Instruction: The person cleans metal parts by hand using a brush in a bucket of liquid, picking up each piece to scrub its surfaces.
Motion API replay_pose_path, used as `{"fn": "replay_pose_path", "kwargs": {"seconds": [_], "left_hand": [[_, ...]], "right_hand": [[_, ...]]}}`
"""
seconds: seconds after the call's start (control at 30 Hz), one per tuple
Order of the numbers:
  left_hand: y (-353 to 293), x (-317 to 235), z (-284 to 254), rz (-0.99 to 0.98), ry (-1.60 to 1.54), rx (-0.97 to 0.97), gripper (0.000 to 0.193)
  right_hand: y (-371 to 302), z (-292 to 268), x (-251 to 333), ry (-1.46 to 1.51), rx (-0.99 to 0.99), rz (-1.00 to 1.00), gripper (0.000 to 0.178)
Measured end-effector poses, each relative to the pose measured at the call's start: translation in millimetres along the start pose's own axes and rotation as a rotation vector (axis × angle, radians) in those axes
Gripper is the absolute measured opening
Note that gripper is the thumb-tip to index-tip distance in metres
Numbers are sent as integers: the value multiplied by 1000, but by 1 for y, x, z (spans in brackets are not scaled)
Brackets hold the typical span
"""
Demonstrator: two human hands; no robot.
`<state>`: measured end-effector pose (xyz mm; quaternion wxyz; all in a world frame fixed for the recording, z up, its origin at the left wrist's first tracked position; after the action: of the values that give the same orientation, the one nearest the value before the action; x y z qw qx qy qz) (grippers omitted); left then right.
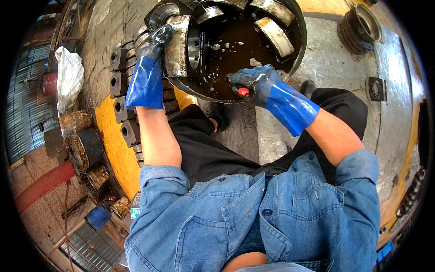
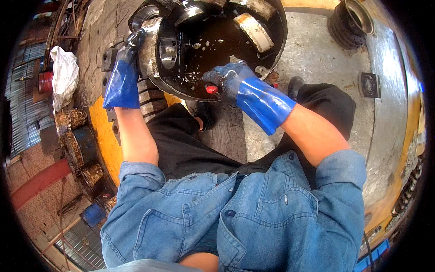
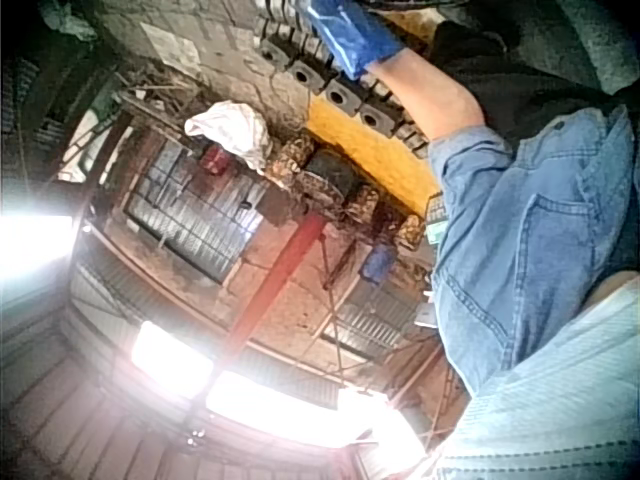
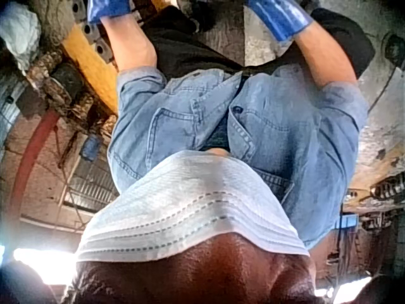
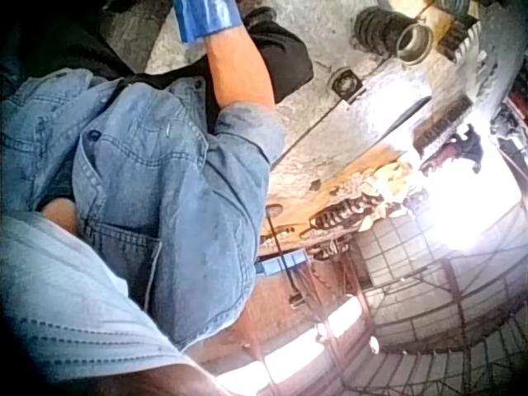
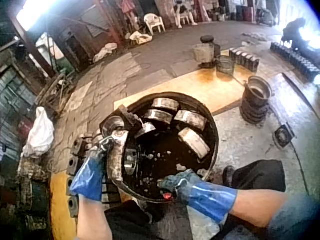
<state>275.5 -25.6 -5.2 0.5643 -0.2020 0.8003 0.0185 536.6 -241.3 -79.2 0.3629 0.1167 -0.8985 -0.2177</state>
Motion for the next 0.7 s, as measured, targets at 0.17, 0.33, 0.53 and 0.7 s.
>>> {"fn": "replay_pose_path", "kwargs": {"seconds": [0.17,0.33,0.53,0.7], "left_hand": [[0,0,-1,5,8,-13,51],[-1,1,-1,8,16,-23,51],[0,0,-3,14,28,-40,50],[-5,2,-3,19,37,-48,50]], "right_hand": [[0,4,-2,-14,9,-8,29],[3,0,3,-24,51,4,29],[2,0,2,-28,20,-20,28],[0,5,-3,-30,184,88,43]]}}
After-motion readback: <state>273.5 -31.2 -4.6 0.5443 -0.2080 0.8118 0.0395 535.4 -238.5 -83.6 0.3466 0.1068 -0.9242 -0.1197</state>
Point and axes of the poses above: each hand's wrist, its own y-axis towards the middle knuckle, its own z-axis out of the palm, x = y × z, the point moved 5 cm from there along y, towards the middle knuckle, and after that the axes turned 10 degrees about -x, right-handed, at the moved point
